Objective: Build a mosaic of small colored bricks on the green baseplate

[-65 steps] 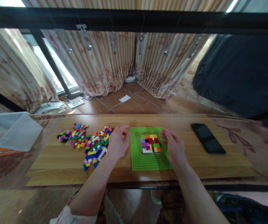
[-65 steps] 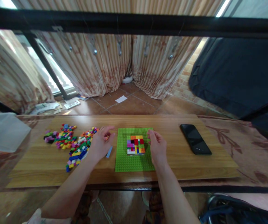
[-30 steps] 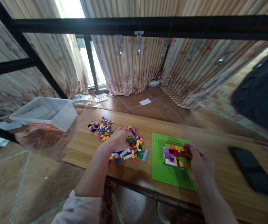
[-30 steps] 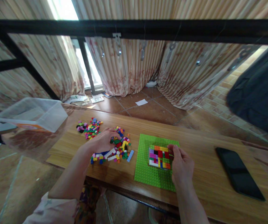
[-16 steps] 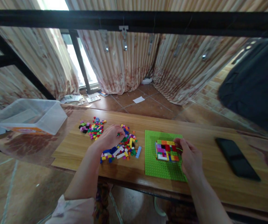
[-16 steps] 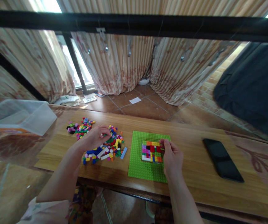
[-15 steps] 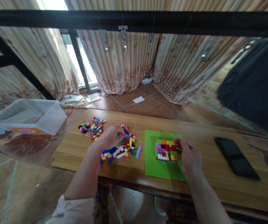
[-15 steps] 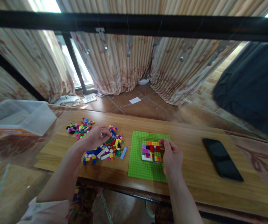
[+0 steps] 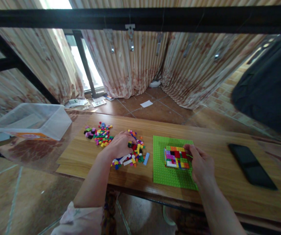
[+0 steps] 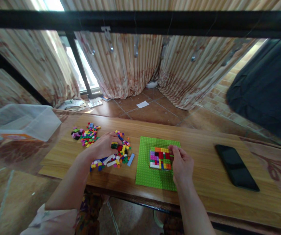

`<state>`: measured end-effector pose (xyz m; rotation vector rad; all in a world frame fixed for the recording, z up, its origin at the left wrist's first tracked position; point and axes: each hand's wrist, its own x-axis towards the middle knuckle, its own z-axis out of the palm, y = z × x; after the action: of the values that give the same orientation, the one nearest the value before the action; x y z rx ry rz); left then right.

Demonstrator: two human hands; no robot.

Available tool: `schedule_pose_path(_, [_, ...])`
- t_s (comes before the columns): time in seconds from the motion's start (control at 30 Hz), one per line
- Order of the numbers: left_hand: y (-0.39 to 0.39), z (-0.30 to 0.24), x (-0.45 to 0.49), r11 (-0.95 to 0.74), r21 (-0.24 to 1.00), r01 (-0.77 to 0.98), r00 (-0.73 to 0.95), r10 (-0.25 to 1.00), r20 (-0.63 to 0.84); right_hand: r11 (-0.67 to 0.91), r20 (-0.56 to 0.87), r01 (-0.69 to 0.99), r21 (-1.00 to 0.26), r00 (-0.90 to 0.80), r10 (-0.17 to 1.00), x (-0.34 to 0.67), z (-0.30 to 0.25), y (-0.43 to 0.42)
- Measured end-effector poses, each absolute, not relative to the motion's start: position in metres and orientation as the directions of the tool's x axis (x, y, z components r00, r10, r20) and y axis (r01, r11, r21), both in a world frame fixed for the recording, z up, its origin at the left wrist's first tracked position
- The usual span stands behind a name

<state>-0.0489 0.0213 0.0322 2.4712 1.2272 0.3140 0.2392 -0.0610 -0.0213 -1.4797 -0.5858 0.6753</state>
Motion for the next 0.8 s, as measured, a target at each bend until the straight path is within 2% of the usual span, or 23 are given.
schedule_pose_path(0.23, [0.02, 0.032, -0.047, -0.56, 0.43, 0.708, 0.603, 0.796, 0.043, -0.047, -0.065, -0.045, -0.998, 0.688, 0.723, 0.239, -0.021, -0.061])
schedule_pose_path(0.37, [0.02, 0.036, -0.049, -0.5, 0.633, 0.592, 0.61, 0.791, 0.054, -0.038, -0.071, -0.064, -0.997, 0.685, 0.725, 0.238, -0.018, -0.061])
schedule_pose_path(0.47, [0.017, 0.041, -0.046, -0.385, 0.814, 0.436, 0.65, 0.76, 0.011, -0.033, -0.07, -0.068, -0.997, 0.688, 0.722, 0.236, -0.017, -0.06])
schedule_pose_path(0.53, [0.014, 0.044, -0.04, -0.322, 0.881, 0.346, 0.674, 0.739, 0.005, -0.033, -0.062, -0.055, -0.998, 0.694, 0.717, 0.236, -0.017, -0.059])
schedule_pose_path(0.63, [0.009, 0.045, -0.03, -0.289, 0.919, 0.267, 0.682, 0.731, 0.032, -0.033, -0.055, -0.045, -0.998, 0.696, 0.715, 0.236, -0.018, -0.058])
schedule_pose_path(0.8, [0.002, 0.036, -0.002, -0.312, 0.917, 0.247, 0.683, 0.728, 0.064, -0.034, -0.046, -0.031, -0.999, 0.686, 0.726, 0.235, -0.019, -0.058])
